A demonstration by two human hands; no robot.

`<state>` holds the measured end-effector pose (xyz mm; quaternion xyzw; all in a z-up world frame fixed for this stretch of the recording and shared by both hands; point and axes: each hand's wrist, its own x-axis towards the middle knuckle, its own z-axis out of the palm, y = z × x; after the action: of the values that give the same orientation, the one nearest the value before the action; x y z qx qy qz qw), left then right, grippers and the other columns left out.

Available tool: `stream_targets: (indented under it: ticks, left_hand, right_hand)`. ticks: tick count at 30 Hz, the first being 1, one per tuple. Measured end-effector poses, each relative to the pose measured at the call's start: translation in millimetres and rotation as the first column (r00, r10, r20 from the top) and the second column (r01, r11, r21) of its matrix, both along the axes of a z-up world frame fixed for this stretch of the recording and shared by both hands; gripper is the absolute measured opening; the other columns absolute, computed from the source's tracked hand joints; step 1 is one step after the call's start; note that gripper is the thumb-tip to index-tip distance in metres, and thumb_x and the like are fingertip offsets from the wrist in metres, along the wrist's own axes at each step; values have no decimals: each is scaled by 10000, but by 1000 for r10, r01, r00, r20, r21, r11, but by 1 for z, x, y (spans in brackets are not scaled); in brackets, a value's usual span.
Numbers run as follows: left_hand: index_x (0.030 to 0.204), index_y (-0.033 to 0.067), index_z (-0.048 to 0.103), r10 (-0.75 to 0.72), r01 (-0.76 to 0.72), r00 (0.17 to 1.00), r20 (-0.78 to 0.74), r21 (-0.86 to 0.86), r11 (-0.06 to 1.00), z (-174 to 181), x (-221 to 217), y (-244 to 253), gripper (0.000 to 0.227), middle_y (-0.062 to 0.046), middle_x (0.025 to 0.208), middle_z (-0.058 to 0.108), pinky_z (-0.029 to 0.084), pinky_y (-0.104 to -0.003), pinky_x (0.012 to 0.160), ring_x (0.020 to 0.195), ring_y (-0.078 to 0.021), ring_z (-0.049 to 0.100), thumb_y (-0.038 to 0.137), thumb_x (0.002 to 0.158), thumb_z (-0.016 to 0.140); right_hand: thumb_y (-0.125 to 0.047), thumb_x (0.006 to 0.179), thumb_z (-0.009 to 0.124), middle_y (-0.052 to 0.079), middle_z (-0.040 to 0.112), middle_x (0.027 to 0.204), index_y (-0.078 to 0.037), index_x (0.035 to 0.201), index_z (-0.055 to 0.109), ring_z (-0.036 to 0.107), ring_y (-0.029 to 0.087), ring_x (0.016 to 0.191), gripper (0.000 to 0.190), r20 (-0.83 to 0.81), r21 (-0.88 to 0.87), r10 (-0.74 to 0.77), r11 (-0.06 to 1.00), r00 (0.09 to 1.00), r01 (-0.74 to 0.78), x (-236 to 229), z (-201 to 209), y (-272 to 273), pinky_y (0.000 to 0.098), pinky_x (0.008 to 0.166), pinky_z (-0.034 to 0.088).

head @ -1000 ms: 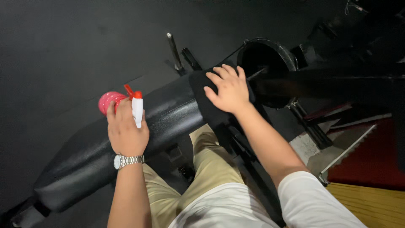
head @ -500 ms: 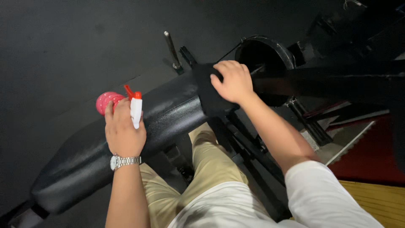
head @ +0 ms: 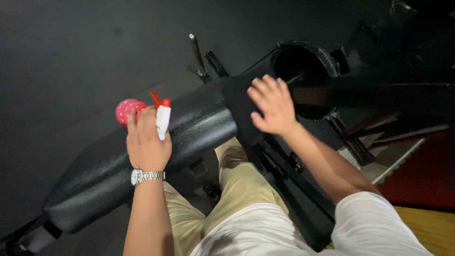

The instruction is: The person wipes the padded surface of a gym machine using a black cloth while holding a red spray bottle in their other hand.

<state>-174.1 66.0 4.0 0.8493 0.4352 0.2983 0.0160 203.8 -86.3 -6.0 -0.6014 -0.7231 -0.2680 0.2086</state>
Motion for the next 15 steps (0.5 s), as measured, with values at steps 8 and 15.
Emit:
stream_targets:
  ticks: [8,15]
  left_hand:
    - [1415,172,723,24,-26,999,-46,-49,998,3,4,4,539,-11,1470,731,643,-535,940,1561,-427,527,184,897,872]
    - [1432,134,701,34,-33,999,18,-69,997,5,0,-2,499,-58,1488,720,608,-563,987,1569,-446,499,185,956,840]
  right_hand:
    - [-686,988,620,62,768,1429,-305,1433,781,656,346,1421,607,-21,-319,-281,911,960,260,-34,34,52,636,1119,415]
    - [-783,999,546,148,648,1589,-219,1594,636,549,403,1527,824,-110,-157,-34,987,993,16,-102,13,21,750,1204,296]
